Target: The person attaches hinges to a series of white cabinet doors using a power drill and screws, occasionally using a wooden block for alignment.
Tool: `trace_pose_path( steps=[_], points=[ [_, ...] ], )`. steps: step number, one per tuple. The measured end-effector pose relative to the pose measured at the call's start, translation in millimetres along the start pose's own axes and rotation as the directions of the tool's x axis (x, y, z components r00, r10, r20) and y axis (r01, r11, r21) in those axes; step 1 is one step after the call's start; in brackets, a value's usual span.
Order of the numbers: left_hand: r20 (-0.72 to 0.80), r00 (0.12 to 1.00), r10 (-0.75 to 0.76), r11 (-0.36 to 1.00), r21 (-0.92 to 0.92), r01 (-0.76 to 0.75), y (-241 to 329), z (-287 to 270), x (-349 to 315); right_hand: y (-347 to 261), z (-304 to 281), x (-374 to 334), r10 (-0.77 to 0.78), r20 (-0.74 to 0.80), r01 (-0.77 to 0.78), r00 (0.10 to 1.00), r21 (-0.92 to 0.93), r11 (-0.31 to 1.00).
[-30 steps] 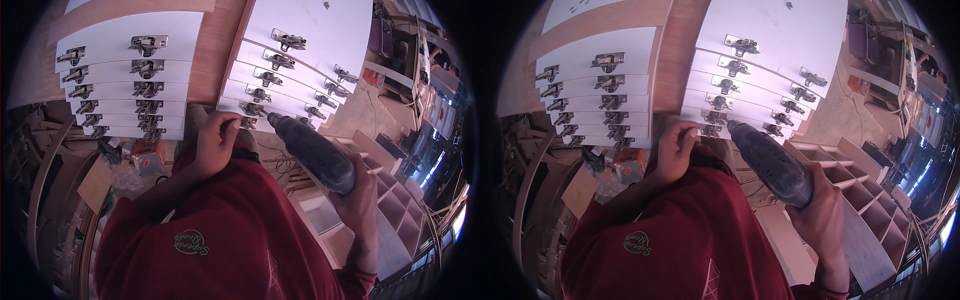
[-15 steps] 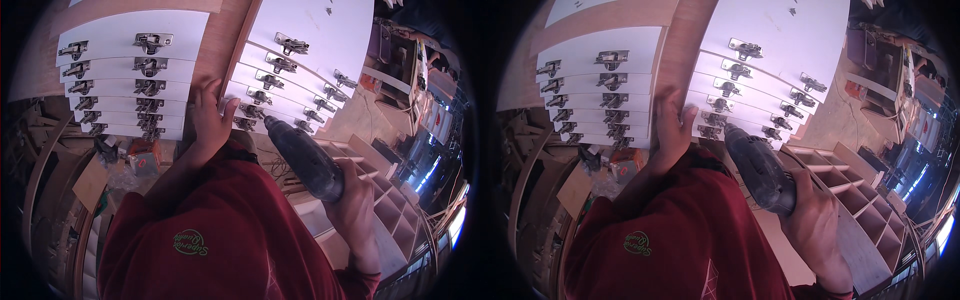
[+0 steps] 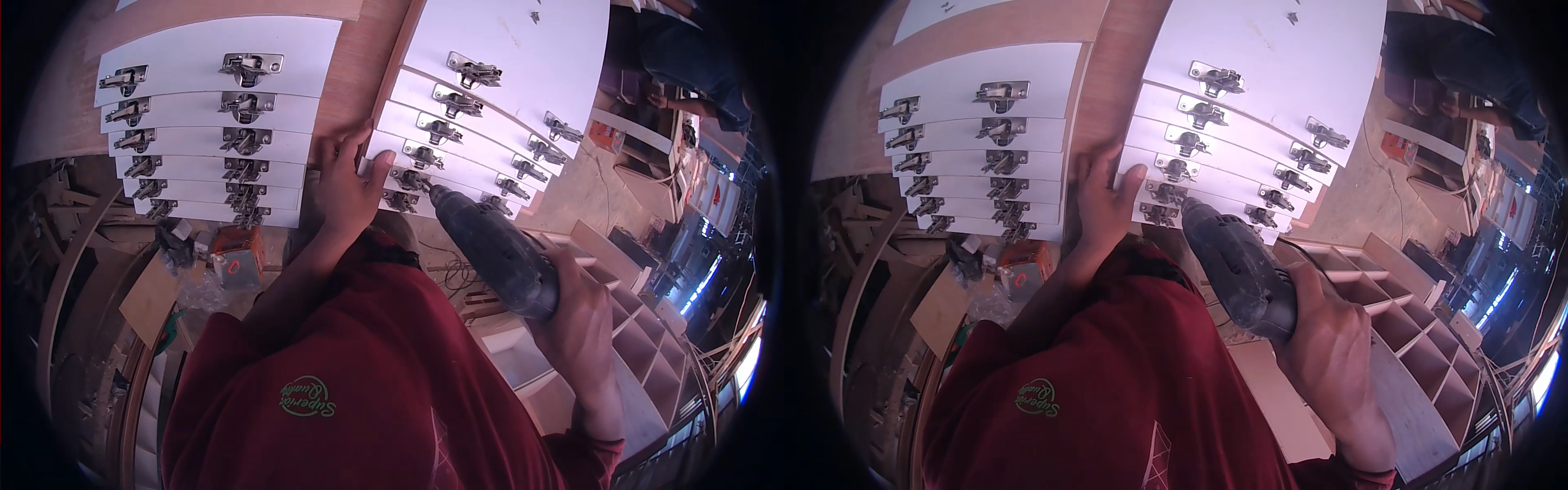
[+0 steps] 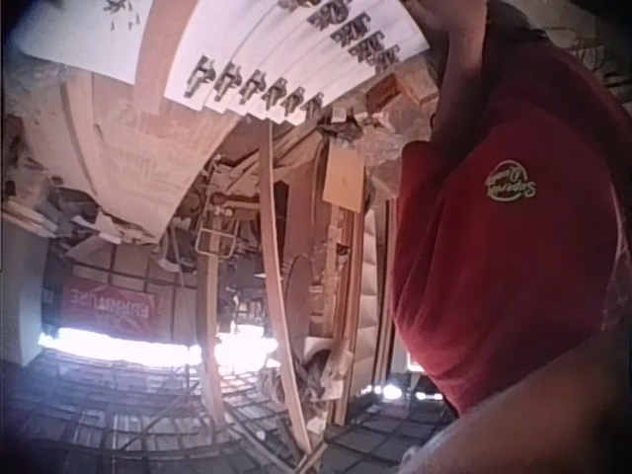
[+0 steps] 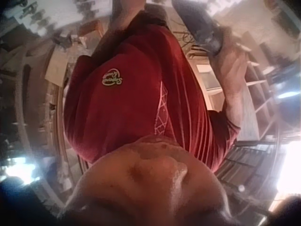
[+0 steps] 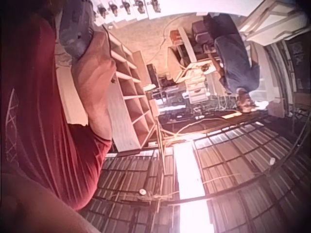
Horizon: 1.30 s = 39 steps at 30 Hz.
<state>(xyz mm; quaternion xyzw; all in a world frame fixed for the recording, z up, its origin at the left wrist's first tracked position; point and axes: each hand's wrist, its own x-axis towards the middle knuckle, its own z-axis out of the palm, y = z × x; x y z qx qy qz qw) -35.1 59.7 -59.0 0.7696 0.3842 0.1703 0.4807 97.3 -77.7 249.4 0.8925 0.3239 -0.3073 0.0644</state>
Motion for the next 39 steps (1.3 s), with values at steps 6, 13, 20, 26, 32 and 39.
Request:
trace_pose_path(
  steps=[6, 13, 20, 26, 32, 39],
  points=[
    [-0.016, 0.997, 0.080, 0.997, -0.007, -0.080, 2.9, -1.7, 4.4, 1.2, 3.5, 0.4, -0.040, -0.014, 0.039, 0.999, -0.042, 0.998],
    [0.069, 0.998, -0.003, 0.991, 0.135, -0.007, 2.3, -12.7, -1.2, 6.3, -15.7, 8.8, -0.281, 0.033, 0.277, 0.959, -0.298, 0.914],
    [0.209, 0.975, -0.075, 0.995, 0.080, 0.059, 54.5, -34.4, 12.1, 40.3, -8.7, -35.4, -0.300, -0.112, 0.286, 0.947, -0.131, 0.949],
    [0.376, 0.899, -0.222, 0.700, -0.581, 0.416, -32.7, -33.1, -47.3, 39.4, -15.1, -102.6, -0.016, -0.203, 0.102, 0.979, 0.423, 0.901],
    [0.449, 0.872, -0.196, 0.651, -0.605, 0.458, 43.0, -68.1, -50.0, 76.2, 63.1, -133.0, 0.105, -0.346, 0.193, 0.932, 0.723, 0.663],
    [0.483, 0.852, -0.201, 0.328, -0.786, 0.523, 46.1, -43.5, -70.9, 97.2, 138.9, -138.3, 0.123, -0.352, 0.288, 0.928, 0.886, 0.363]
  ],
)
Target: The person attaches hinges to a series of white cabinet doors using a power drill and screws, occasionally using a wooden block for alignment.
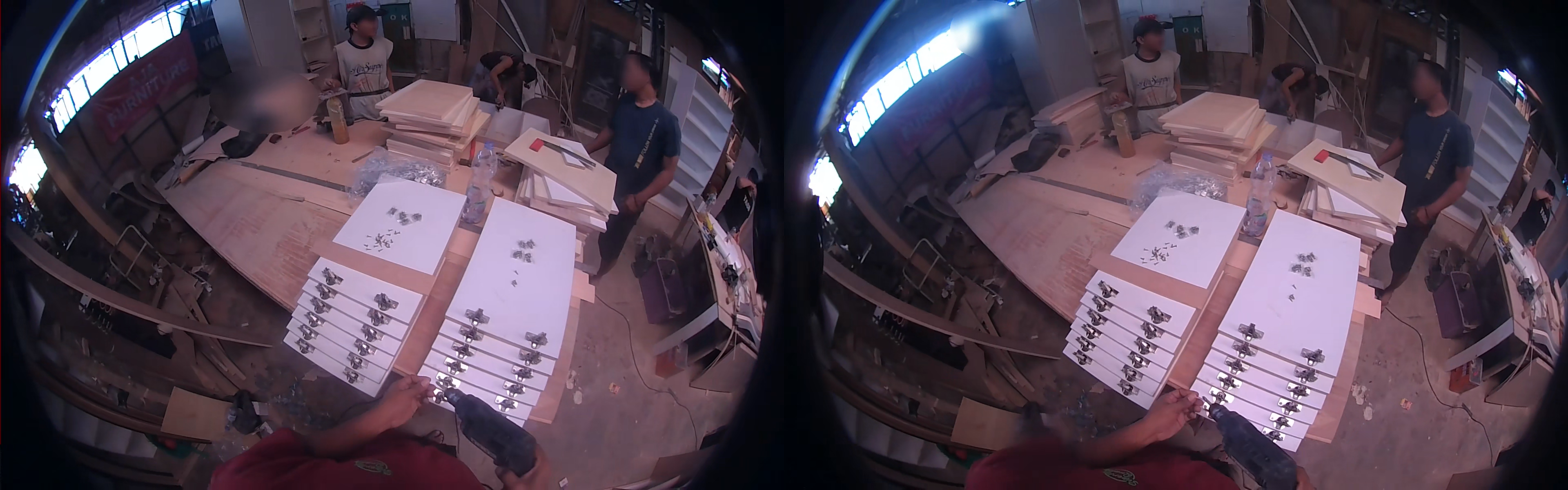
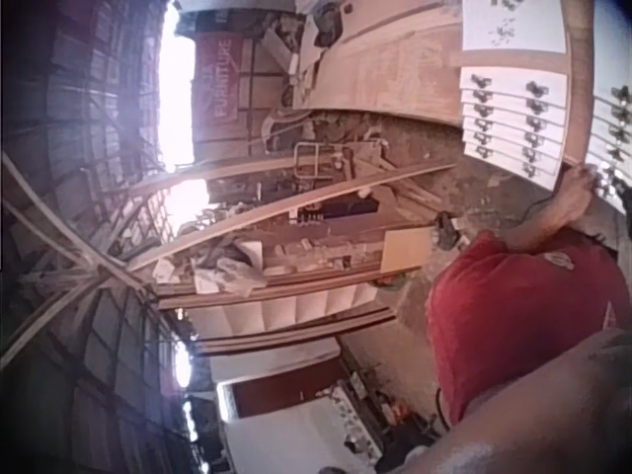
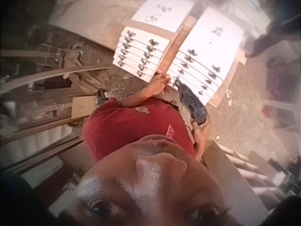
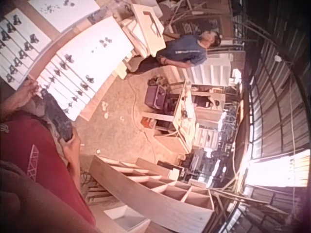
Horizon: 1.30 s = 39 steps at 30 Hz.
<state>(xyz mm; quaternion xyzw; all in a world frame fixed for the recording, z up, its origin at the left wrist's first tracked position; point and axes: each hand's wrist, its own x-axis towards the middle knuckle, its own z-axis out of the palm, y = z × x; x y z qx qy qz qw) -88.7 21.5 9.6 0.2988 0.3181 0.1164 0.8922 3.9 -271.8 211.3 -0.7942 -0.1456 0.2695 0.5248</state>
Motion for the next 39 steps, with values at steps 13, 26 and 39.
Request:
trace_pose_path(
  steps=[13, 26, 39],
  points=[
    [-0.102, 0.994, 0.046, 0.997, -0.063, -0.052, -3.3, 9.7, -36.3, 25.7, -0.7, -16.5, -0.038, 0.094, 0.037, 0.995, 0.012, 0.999],
    [-0.077, 0.989, -0.128, 0.885, -0.459, 0.079, 11.2, -12.1, -24.1, 15.3, 32.3, 5.5, -0.034, 0.163, 0.021, 0.986, 0.079, 0.997],
    [0.125, 0.948, -0.294, 0.810, -0.494, 0.316, 39.8, -46.7, -2.8, -41.8, 59.2, 30.9, 0.076, 0.243, -0.053, 0.967, -0.098, 0.994]
  ],
)
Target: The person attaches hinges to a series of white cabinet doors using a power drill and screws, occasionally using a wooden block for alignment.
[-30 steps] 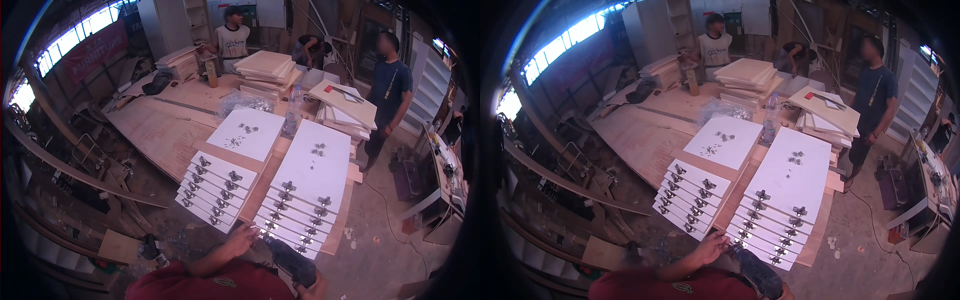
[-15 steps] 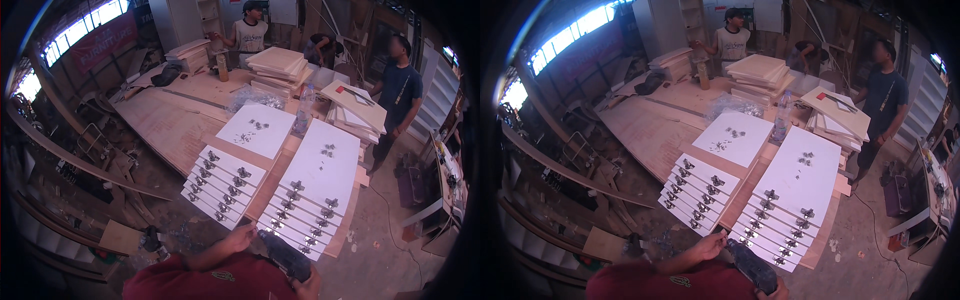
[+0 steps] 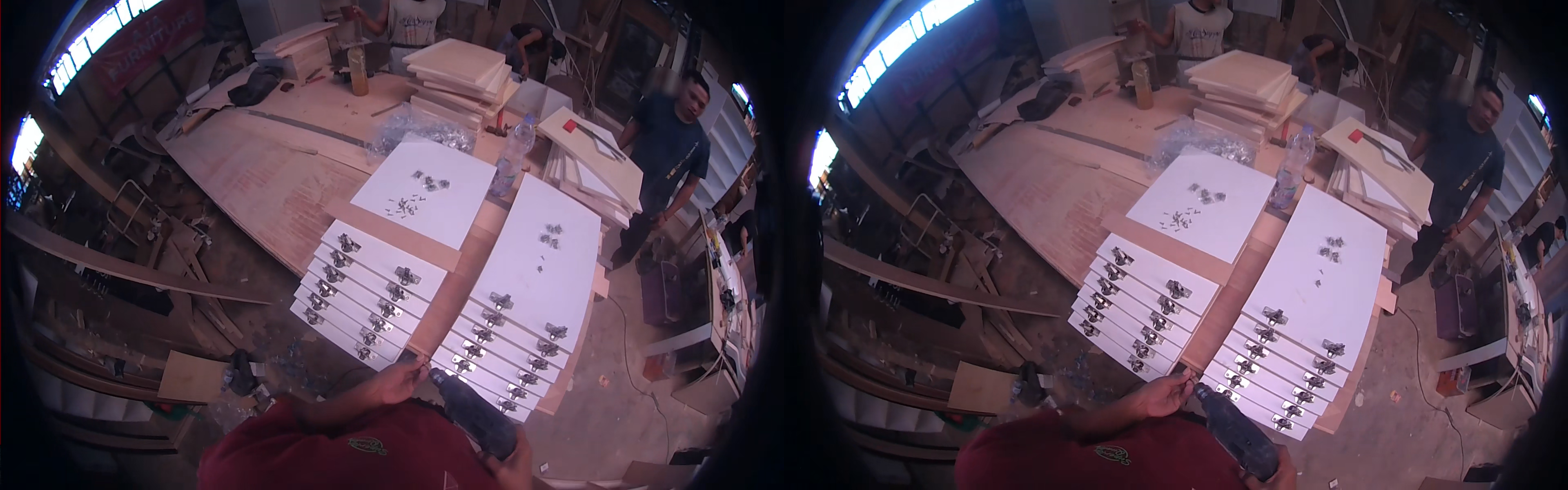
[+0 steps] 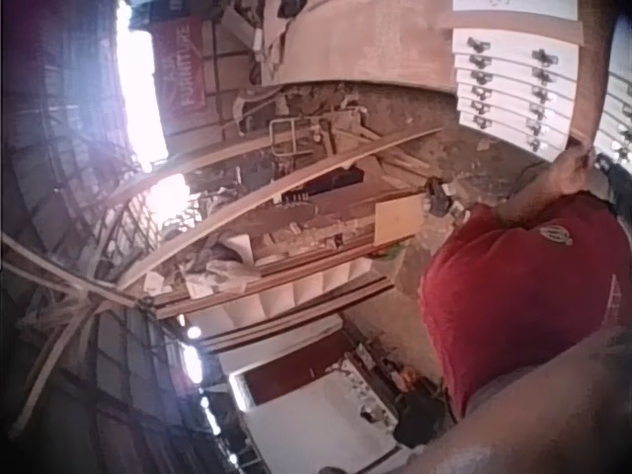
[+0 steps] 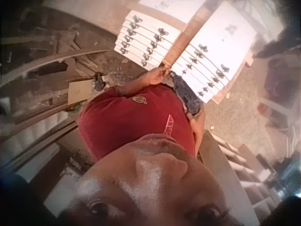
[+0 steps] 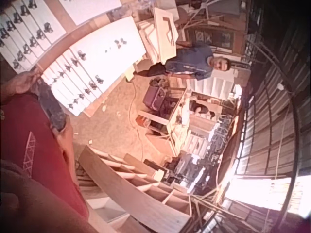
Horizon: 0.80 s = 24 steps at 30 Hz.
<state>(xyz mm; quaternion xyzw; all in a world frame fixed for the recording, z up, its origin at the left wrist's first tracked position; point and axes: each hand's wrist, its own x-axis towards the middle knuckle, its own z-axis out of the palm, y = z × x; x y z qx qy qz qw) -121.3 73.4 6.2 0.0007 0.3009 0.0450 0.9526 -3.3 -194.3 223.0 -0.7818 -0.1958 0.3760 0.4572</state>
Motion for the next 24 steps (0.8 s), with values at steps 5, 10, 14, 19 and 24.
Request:
trace_pose_path(
  steps=[5, 10, 14, 19, 24],
  points=[
    [0.123, 0.992, -0.017, 1.000, -0.012, 0.019, -14.2, 0.9, 28.1, -1.2, 9.7, -0.3, 0.212, -0.022, -0.200, 0.977, 0.241, 0.950],
    [0.172, 0.978, -0.117, 0.972, -0.182, 0.148, -25.1, -1.1, 52.7, -5.7, 16.4, 0.3, 0.238, -0.221, -0.229, 0.946, 0.069, 0.971],
    [0.190, 0.964, -0.184, 0.934, -0.272, 0.232, -41.6, -2.1, 69.4, 3.5, 12.7, 2.6, 0.130, -0.305, -0.141, 0.944, -0.014, 0.990],
    [0.213, 0.957, -0.198, 0.975, -0.057, 0.214, -37.0, 31.1, 54.1, -51.5, 18.1, 22.7, 0.142, -0.395, -0.222, 0.908, -0.165, 0.961],
    [0.219, 0.921, -0.321, 0.943, -0.019, 0.333, -40.2, 57.5, 34.4, -68.2, 14.1, 31.8, 0.194, -0.427, -0.293, 0.883, -0.179, 0.939]
  ],
)
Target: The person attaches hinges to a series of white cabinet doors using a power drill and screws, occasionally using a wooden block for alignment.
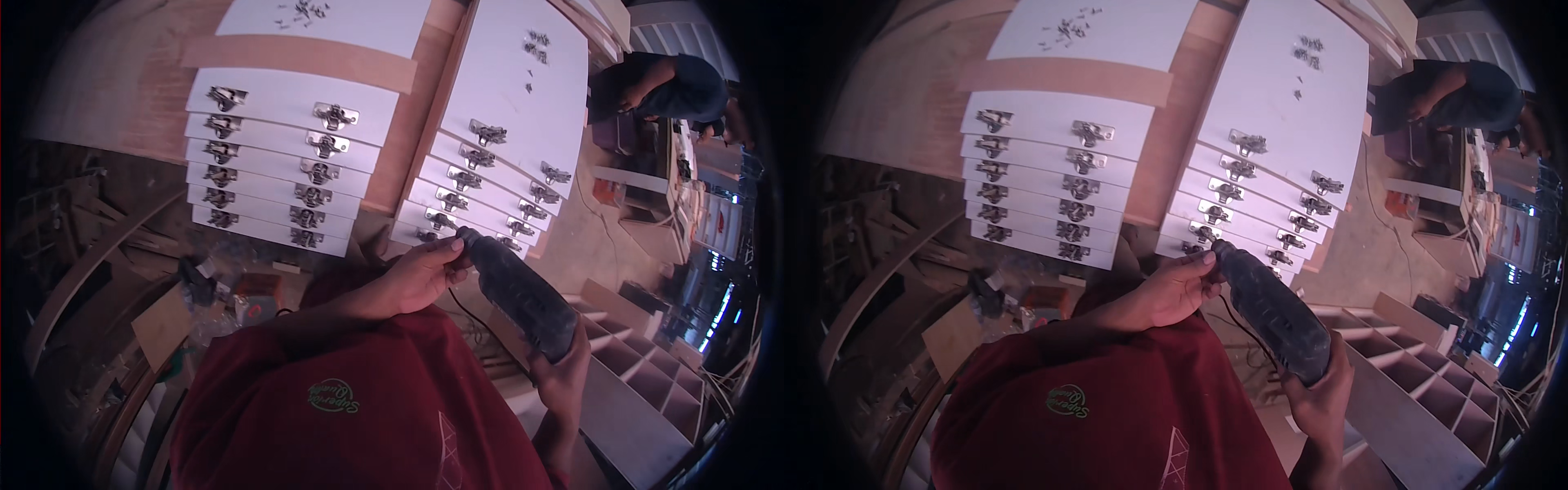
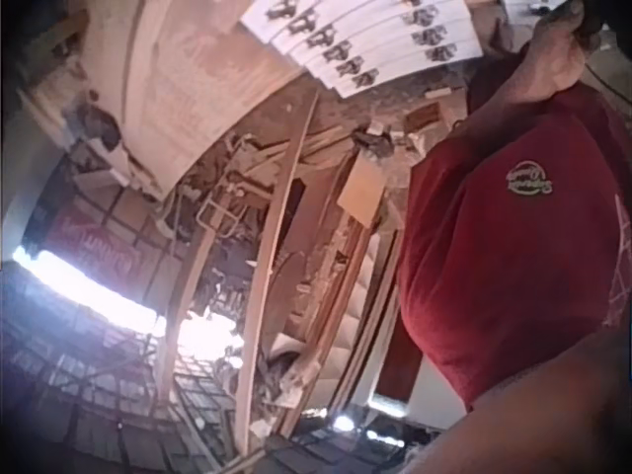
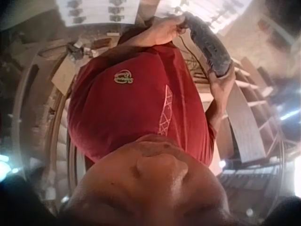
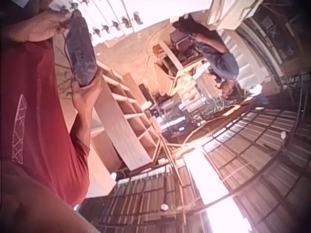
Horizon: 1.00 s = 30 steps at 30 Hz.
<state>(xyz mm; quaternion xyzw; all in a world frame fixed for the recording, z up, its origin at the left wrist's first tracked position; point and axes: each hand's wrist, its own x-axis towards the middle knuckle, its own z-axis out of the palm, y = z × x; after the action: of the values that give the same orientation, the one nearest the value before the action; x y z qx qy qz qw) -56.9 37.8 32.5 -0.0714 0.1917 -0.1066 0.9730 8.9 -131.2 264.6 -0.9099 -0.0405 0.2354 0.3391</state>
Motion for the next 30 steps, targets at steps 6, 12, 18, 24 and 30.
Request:
trace_pose_path(
  steps=[6, 12, 18, 24, 30],
  points=[
    [0.016, 1.000, 0.021, 0.999, -0.045, -0.021, 0.5, -12.6, 2.3, -25.4, 6.1, 18.3, -0.006, 0.132, 0.042, 0.991, -0.271, 0.962],
    [-0.019, 0.998, 0.068, 0.994, -0.079, -0.069, 1.7, -24.2, 5.0, -44.9, 25.5, 36.6, 0.030, 0.180, 0.046, 0.983, -0.404, 0.914],
    [-0.117, 0.991, 0.072, 0.995, -0.056, -0.079, 2.4, -27.8, 6.6, -47.3, 32.6, 43.8, 0.043, 0.192, 0.042, 0.980, -0.414, 0.909],
    [-0.165, 0.983, 0.077, 0.995, -0.047, -0.086, 10.0, -19.4, 5.0, -47.1, 36.7, 46.6, 0.045, 0.211, 0.054, 0.976, -0.444, 0.894],
    [-0.204, 0.977, 0.065, 0.996, -0.045, -0.076, 10.5, -17.8, 6.4, -47.3, 37.5, 45.0, 0.059, 0.183, 0.024, 0.981, -0.419, 0.908]
  ],
)
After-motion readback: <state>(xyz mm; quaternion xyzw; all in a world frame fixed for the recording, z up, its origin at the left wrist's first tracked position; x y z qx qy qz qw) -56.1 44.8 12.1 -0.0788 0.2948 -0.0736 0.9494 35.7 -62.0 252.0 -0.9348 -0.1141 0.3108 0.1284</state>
